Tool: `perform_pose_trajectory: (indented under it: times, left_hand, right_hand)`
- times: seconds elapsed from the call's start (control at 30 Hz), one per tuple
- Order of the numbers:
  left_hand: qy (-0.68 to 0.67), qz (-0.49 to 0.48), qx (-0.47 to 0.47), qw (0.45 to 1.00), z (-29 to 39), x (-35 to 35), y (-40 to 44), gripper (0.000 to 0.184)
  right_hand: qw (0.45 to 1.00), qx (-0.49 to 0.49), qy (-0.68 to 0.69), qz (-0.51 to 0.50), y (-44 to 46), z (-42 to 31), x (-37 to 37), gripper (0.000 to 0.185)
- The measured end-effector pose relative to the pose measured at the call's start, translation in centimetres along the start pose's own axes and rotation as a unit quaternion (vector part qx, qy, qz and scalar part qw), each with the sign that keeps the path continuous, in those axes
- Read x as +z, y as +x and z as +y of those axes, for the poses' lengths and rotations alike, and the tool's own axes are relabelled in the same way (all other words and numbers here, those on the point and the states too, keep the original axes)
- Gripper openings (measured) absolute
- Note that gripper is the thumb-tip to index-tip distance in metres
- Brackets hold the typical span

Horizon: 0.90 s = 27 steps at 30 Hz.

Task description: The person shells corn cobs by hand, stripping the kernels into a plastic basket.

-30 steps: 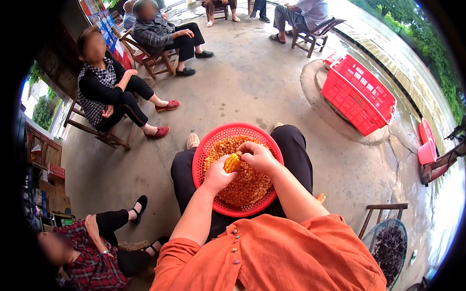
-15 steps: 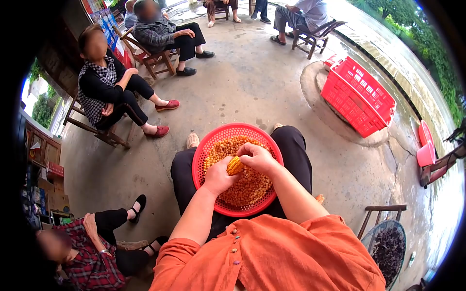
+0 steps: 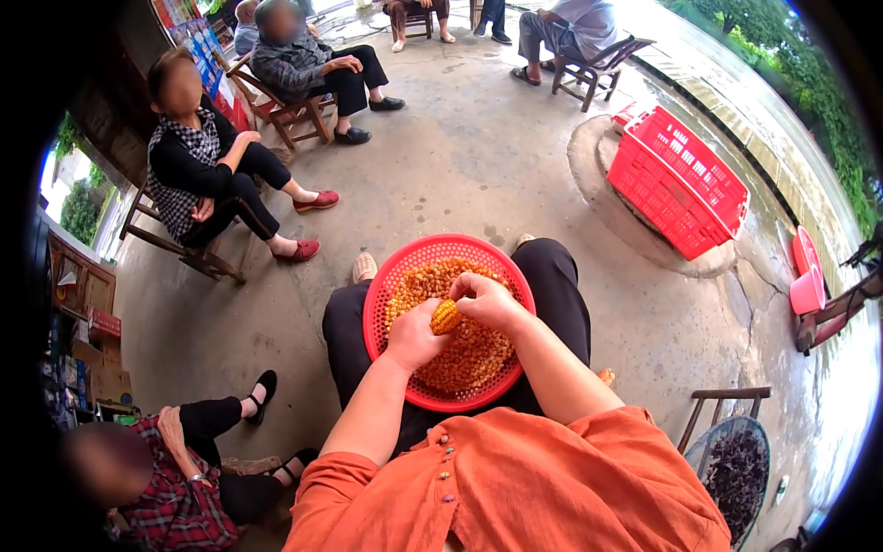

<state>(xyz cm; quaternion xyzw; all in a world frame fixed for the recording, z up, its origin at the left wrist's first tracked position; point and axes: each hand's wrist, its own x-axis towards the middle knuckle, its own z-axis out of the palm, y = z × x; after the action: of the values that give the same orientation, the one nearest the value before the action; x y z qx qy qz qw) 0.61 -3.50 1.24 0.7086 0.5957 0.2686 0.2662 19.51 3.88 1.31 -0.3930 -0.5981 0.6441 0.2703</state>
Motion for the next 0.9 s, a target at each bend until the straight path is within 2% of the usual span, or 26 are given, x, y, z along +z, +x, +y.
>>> perform_pose_trajectory:
  times: [0.3,0.4,0.5,0.57,0.67,0.9]
  left_hand:
    - [0.0,0.002,0.001,1.0,0.1,0.0,0.1,0.044]
    - [-0.038,-0.012,-0.041,0.998,0.6,-0.4,0.1,0.045]
    - [-0.031,-0.016,-0.041,0.999,0.5,-0.5,0.1,0.046]
    - [-0.044,-0.018,-0.051,0.998,0.6,-0.6,0.1,0.045]
    - [-0.029,-0.016,-0.035,0.999,0.5,-0.6,0.0,0.045]
    - [0.011,0.009,-0.002,1.0,-0.5,0.4,-0.1,0.044]
  right_hand:
    - [1.0,-0.005,0.003,-0.006,0.1,0.6,0.1,0.019]
    - [0.999,-0.031,-0.031,0.012,0.1,0.5,0.2,0.021]
    - [1.0,0.001,-0.014,-0.004,-0.3,-0.6,0.2,0.028]
    - [0.999,0.013,0.033,0.012,-0.2,-0.4,0.1,0.018]
    - [1.0,0.006,0.017,0.007,0.0,-0.5,0.1,0.011]
    - [0.999,0.024,0.022,0.006,0.0,-0.3,0.2,0.008]
